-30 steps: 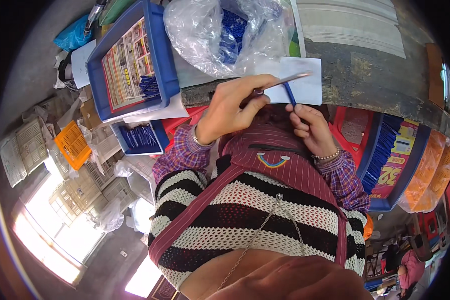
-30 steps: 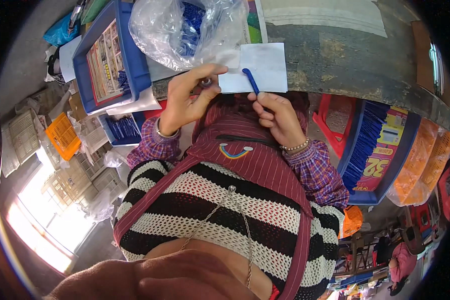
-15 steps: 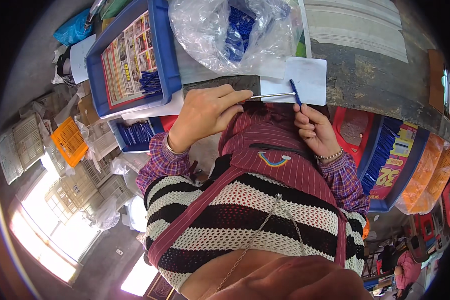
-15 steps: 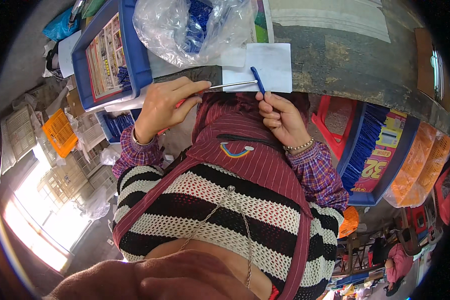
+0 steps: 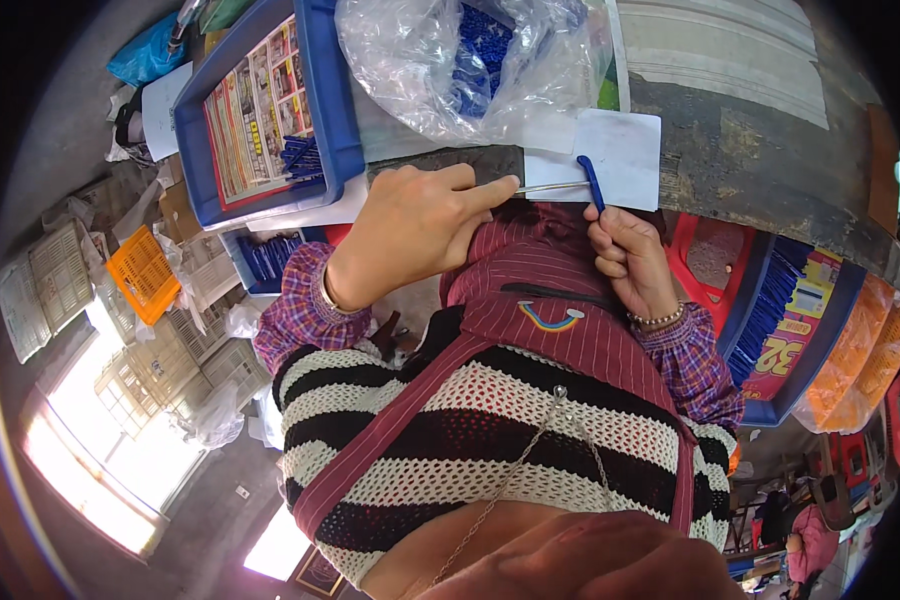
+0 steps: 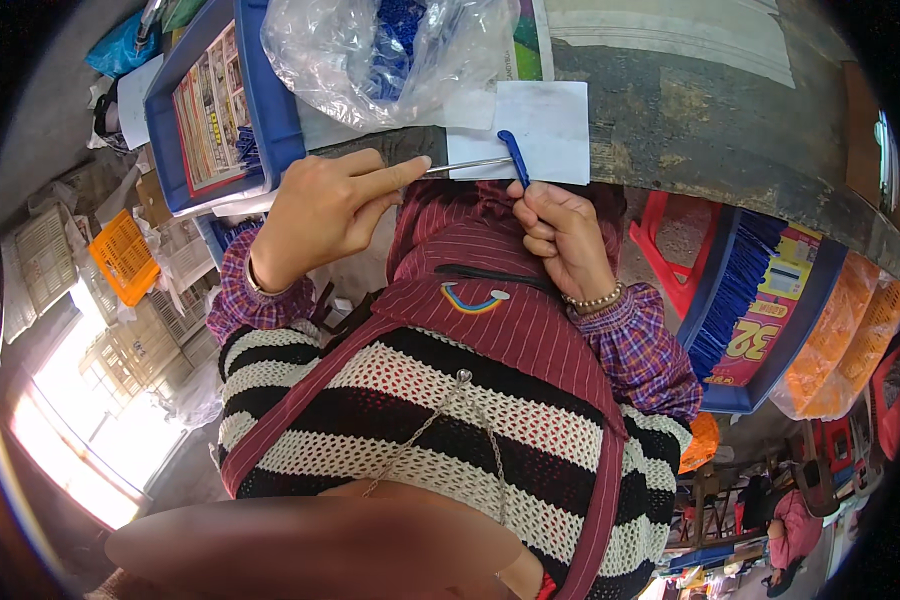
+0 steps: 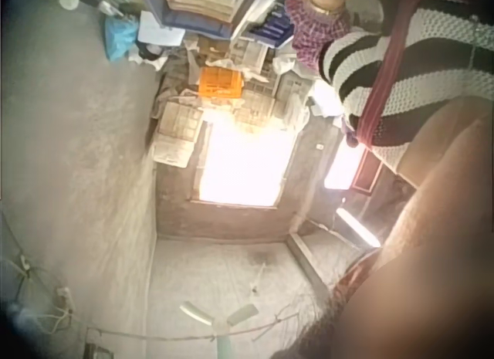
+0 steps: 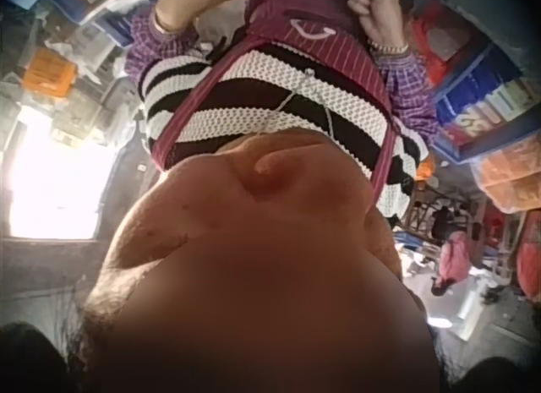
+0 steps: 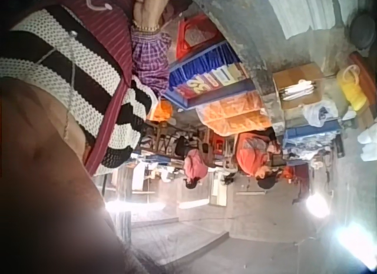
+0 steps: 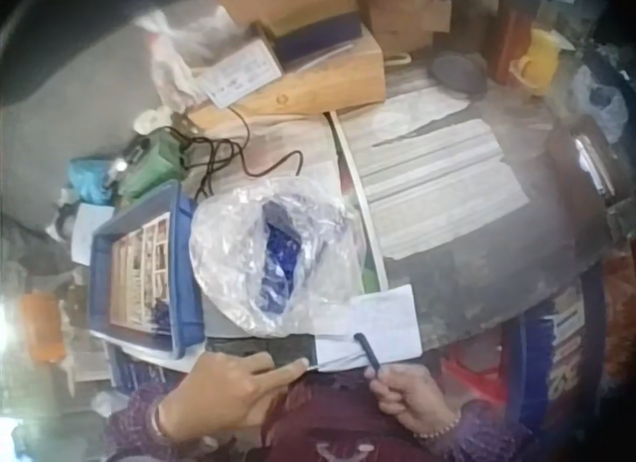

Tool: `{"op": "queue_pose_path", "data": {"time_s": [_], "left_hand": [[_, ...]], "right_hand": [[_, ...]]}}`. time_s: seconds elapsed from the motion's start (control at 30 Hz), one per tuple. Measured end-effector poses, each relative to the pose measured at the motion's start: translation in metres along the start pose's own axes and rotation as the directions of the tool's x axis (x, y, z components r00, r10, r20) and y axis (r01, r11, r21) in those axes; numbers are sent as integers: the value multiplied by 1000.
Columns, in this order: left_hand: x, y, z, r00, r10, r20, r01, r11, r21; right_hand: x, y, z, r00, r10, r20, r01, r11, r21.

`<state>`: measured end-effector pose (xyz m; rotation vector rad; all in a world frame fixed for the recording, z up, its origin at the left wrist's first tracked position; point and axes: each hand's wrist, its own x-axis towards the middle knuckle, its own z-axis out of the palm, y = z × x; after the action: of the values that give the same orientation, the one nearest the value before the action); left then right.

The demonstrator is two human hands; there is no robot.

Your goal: Assembling small plastic pen components, specifically fitting clips onto barrels using a small metal tool.

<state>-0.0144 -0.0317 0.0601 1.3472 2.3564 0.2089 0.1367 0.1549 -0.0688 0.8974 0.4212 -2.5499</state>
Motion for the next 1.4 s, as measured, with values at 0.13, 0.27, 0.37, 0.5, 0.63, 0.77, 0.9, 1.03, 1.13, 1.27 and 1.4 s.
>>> {"op": "queue_pose_path", "data": {"time_s": [0.13, 0.27, 0.37, 0.5, 0.63, 0.77, 0.9, 1.03, 1.13, 1.27, 1.4], "left_hand": [[1, 3, -3, 999, -11, 45, 9, 999, 39], [0, 6, 1, 999, -24, 40, 22, 999, 50], [2, 2, -1, 999, 7, 32, -8, 999, 38], [4, -14, -2, 998, 45, 47, -46, 999, 29], [6, -25, 0, 993, -89, -82, 7, 723, -691], [20, -11, 31, 978, -187, -89, -107, -85, -991], [42, 6, 61, 993, -59, -106, -95, 160, -983], [43, 27, 44, 679, 52, -733, -723, 227, -653], [47, 15, 86, 823, 128, -553, -487, 659, -573], [60, 5, 91, 937, 64, -342, -316, 569, -759], [51, 22, 63, 791, 21, -612, -576, 361, -733]], "right_hand": [[0, -1, 5, 999, -3, -36, 2, 999, -46], [0, 0, 7, 998, -38, -53, 33, 995, -97], [1, 2, 7, 994, -74, -76, 62, 987, -146], [2, 8, 11, 984, -141, -105, 118, 971, -206], [6, 19, 5, 958, -265, -107, 227, 932, -281], [8, 20, 8, 943, -319, -93, 273, 904, -330], [7, 16, 11, 948, -304, -95, 259, 909, -325], [6, 18, 7, 958, -271, -96, 234, 929, -287], [6, 20, 12, 960, -261, -96, 227, 935, -273], [10, 17, 12, 964, -229, -132, 184, 941, -284], [5, 16, 9, 964, -241, -113, 203, 941, -272]]}}
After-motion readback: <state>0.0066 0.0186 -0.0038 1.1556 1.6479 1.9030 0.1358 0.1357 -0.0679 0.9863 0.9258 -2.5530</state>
